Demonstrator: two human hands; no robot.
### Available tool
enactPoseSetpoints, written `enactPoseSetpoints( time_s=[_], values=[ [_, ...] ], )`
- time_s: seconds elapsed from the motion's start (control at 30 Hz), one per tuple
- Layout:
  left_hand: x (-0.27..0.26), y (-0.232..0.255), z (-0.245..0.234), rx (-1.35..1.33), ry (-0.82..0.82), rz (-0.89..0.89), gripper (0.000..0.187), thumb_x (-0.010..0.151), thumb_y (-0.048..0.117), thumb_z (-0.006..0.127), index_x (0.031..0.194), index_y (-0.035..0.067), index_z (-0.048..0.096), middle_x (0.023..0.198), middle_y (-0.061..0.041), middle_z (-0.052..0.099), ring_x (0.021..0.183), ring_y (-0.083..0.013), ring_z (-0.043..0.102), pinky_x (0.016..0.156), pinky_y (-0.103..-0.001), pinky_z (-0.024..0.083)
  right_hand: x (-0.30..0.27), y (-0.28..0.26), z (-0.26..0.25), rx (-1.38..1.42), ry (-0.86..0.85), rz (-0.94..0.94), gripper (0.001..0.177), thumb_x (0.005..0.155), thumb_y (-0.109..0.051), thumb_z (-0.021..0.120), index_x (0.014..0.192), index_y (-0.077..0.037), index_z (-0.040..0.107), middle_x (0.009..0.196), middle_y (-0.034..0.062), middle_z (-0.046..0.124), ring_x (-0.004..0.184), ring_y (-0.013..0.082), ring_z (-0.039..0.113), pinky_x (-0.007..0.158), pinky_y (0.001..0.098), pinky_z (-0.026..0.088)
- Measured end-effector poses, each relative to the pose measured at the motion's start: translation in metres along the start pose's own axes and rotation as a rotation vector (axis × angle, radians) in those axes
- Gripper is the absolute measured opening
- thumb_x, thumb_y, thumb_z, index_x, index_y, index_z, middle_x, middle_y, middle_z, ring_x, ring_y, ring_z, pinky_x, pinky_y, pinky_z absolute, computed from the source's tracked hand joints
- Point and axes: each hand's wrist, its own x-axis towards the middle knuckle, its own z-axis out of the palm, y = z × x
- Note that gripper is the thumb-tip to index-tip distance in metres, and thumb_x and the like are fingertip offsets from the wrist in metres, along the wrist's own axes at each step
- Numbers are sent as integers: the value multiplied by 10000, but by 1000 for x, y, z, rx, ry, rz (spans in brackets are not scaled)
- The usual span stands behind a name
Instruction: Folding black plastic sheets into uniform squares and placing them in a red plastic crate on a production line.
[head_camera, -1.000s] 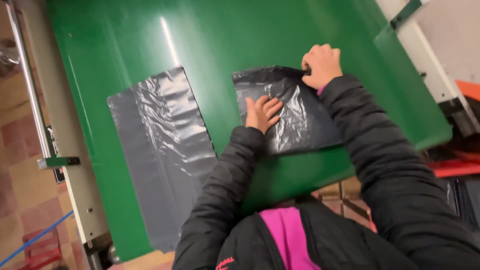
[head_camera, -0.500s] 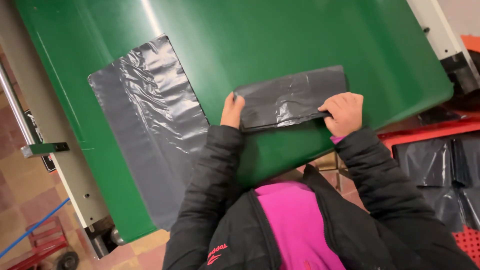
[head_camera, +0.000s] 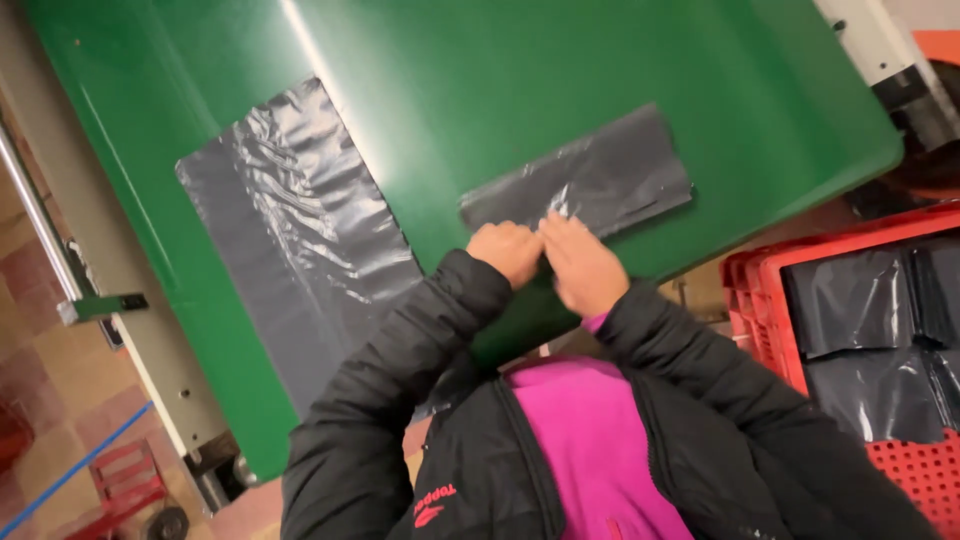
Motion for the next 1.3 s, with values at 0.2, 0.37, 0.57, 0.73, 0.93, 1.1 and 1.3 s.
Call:
enactPoseSetpoints(
  time_s=[0.2,0.37,0.57,0.73,0.93,1.1,1.3],
  values=[
    [84,-15,-15,-819,-132,-24,355,896,423,604,860,99,745,815,-71,736,809,-267,701,742,-398,531,-87,50,27,705,121,286,426,935,68,420,1255,-43,678,1322,134,722,1354,363,652,1224,447,441],
    [96,-35,28,-1051,-84,-340,387,914,437,623,869,66,723,771,-79,726,749,-258,706,718,-395,546,-88,115,26,1096,211,993,247,1090,-57,485,1310,3,580,1215,171,642,1004,326,656,965,424,539],
    [99,-10,54,-628,396,-441,356,960,416,693,919,68,625,891,-134,660,786,-360,654,692,-469,522,-60,137,9,1412,128,1209,381,1044,-102,416,1410,-46,506,1313,117,657,1040,254,705,892,432,576],
    [83,10,32,-407,586,-496,341,939,383,682,994,63,577,1004,-160,629,868,-388,622,734,-489,513,-59,132,0,1381,125,1235,379,983,-66,494,1359,-23,508,1246,108,670,984,243,731,878,446,585],
    [-79,18,-10,-425,726,-489,353,901,363,745,956,40,611,930,-167,597,895,-383,579,752,-484,492,-39,22,-20,-122,405,353,319,859,-64,734,1118,-16,555,1116,174,635,870,292,592,801,387,504],
    [-279,59,71,-610,895,-1306,331,963,284,730,777,44,599,753,-134,571,682,-301,566,657,-381,492,-111,0,83,738,-821,274,169,942,-215,672,1013,-82,748,954,71,732,885,178,706,791,295,562],
    [-410,54,248,-1086,1485,-1530,314,954,320,738,1069,55,616,946,-42,642,780,-132,579,648,-321,487,-136,-17,157,1156,-978,1083,434,974,-327,598,1340,-95,593,1277,88,660,1101,212,647,947,405,516]
  ],
)
